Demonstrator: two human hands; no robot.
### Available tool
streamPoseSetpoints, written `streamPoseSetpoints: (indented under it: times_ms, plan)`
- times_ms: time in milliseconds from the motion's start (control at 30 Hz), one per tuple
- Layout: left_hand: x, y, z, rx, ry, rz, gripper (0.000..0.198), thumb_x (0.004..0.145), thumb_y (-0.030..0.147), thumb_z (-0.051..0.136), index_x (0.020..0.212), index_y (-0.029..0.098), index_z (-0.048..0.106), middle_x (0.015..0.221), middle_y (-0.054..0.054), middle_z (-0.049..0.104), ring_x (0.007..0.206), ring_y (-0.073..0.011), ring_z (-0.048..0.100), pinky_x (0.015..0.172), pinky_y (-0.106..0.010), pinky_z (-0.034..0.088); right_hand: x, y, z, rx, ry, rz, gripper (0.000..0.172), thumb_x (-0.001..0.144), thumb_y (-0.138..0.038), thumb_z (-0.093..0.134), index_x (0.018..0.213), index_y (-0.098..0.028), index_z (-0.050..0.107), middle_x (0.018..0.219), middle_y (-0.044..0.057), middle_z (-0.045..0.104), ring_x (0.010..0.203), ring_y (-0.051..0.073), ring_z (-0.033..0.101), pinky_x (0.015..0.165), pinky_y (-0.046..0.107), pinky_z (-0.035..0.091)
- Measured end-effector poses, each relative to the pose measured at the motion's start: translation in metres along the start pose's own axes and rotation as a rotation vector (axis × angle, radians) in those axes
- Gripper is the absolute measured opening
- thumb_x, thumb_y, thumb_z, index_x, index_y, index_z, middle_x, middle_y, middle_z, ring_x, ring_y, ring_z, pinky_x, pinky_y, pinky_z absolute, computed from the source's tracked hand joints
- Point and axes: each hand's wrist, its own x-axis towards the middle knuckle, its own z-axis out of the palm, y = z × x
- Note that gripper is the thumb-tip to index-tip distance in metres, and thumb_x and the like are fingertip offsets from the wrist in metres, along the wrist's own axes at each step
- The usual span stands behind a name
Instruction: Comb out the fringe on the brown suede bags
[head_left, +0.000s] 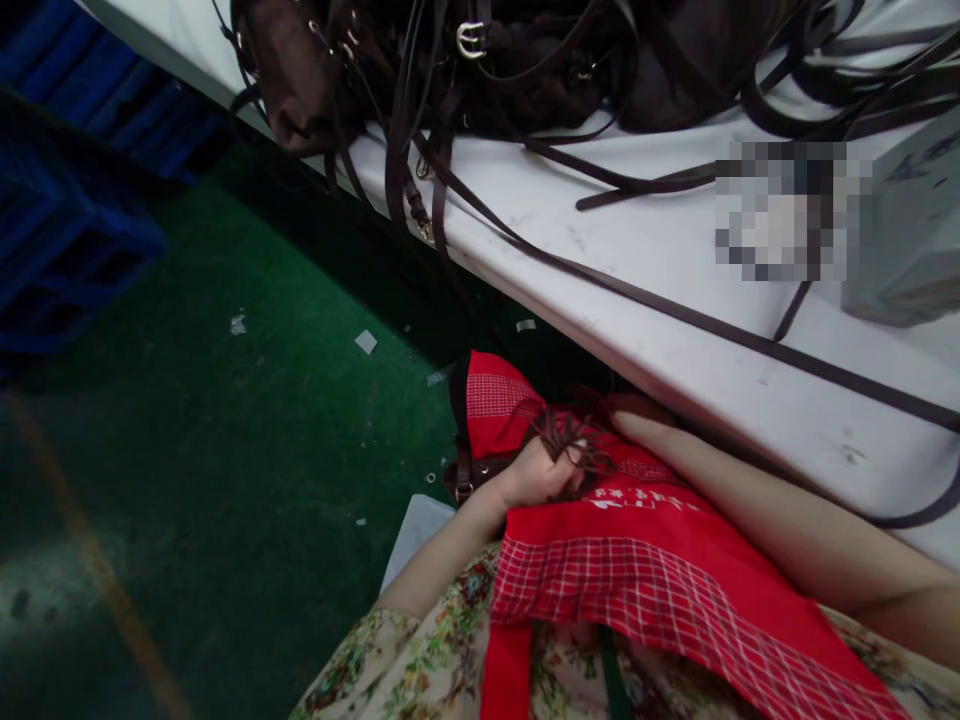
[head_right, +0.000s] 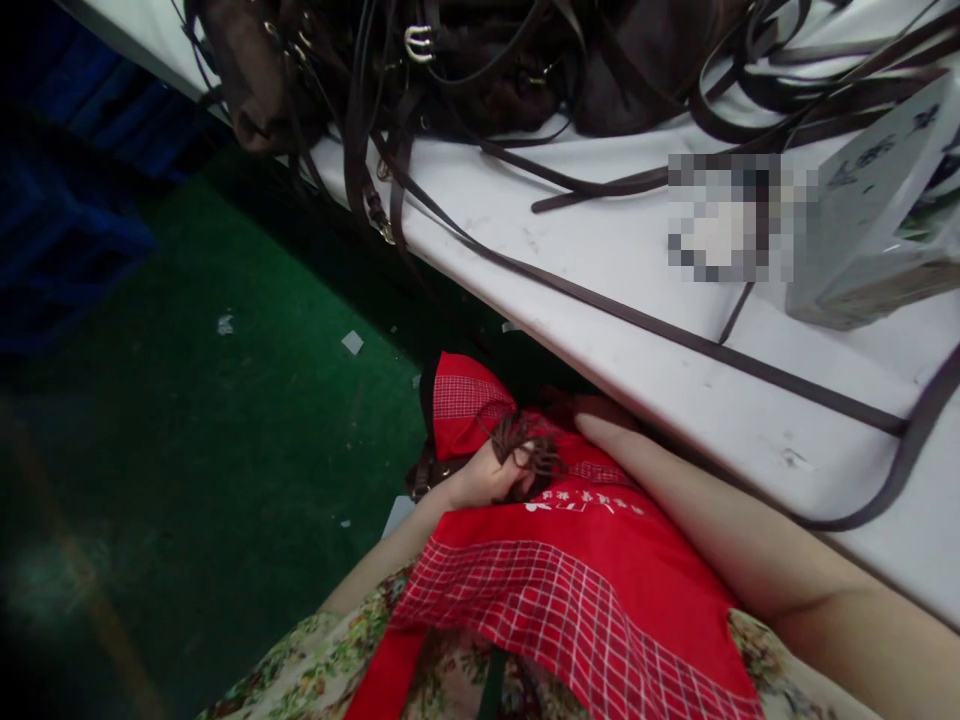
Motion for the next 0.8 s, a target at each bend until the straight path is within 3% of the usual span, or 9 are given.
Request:
streamPoseSetpoints:
  times_ms: [133, 300, 467, 633, 800]
  plan:
    - [-0.004, -0.007, -0.011, -0.258, 0.064, -0.043, 0.047, 0.092, 0.052, 0.037, 0.062, 0.017, 0.046, 0.062, -0.003, 0.055, 0.059, -0.0117, 0.050, 0.064, -0.026, 0.043, -0.014, -0.001, -0.006, 0.033, 0.070, -0.112, 0.040, 0.099, -0.038, 0.030, 0.093, -0.017, 0.063, 0.086, 0.008, 0.070, 0.073, 0.017, 0.064, 0.066, 0.026, 0.042]
    - [0.000, -0.010, -0.015, -0.307, 0.046, -0.002, 0.042, 0.090, 0.045, 0.046, 0.063, 0.014, 0.052, 0.064, -0.004, 0.056, 0.063, -0.0123, 0.051, 0.067, -0.026, 0.044, -0.059, -0.014, -0.022, 0.126, 0.352, -0.352, 0.037, 0.099, -0.043, 0.029, 0.091, -0.020, 0.057, 0.071, 0.004, 0.064, 0.064, 0.018, 0.060, 0.061, 0.027, 0.040]
    - [0.002, -0.011, -0.010, -0.263, 0.023, -0.016, 0.038, 0.089, 0.044, 0.048, 0.064, 0.015, 0.054, 0.063, -0.002, 0.055, 0.062, -0.0123, 0.052, 0.068, -0.027, 0.045, -0.081, -0.028, -0.025, -0.200, 0.258, -0.578, 0.035, 0.100, -0.037, 0.028, 0.097, -0.020, 0.058, 0.084, 0.006, 0.069, 0.073, 0.019, 0.064, 0.065, 0.027, 0.041]
    - [0.000, -0.003, -0.008, -0.214, -0.057, 0.041, 0.039, 0.093, 0.042, 0.040, 0.066, 0.016, 0.051, 0.065, -0.002, 0.056, 0.063, -0.0117, 0.051, 0.067, -0.026, 0.044, -0.073, -0.033, -0.017, -0.375, 0.137, -0.496, 0.031, 0.099, -0.034, 0.031, 0.090, -0.021, 0.057, 0.083, 0.005, 0.070, 0.072, 0.018, 0.065, 0.059, 0.026, 0.037]
    - [-0.003, 0.005, -0.013, -0.122, -0.041, 0.074, 0.043, 0.094, 0.042, 0.039, 0.065, 0.014, 0.055, 0.062, -0.001, 0.052, 0.060, -0.0105, 0.049, 0.065, -0.024, 0.043, -0.058, -0.027, -0.009, -0.395, 0.105, -0.326, 0.034, 0.099, -0.039, 0.028, 0.095, -0.022, 0.058, 0.089, 0.006, 0.072, 0.074, 0.019, 0.065, 0.057, 0.026, 0.036]
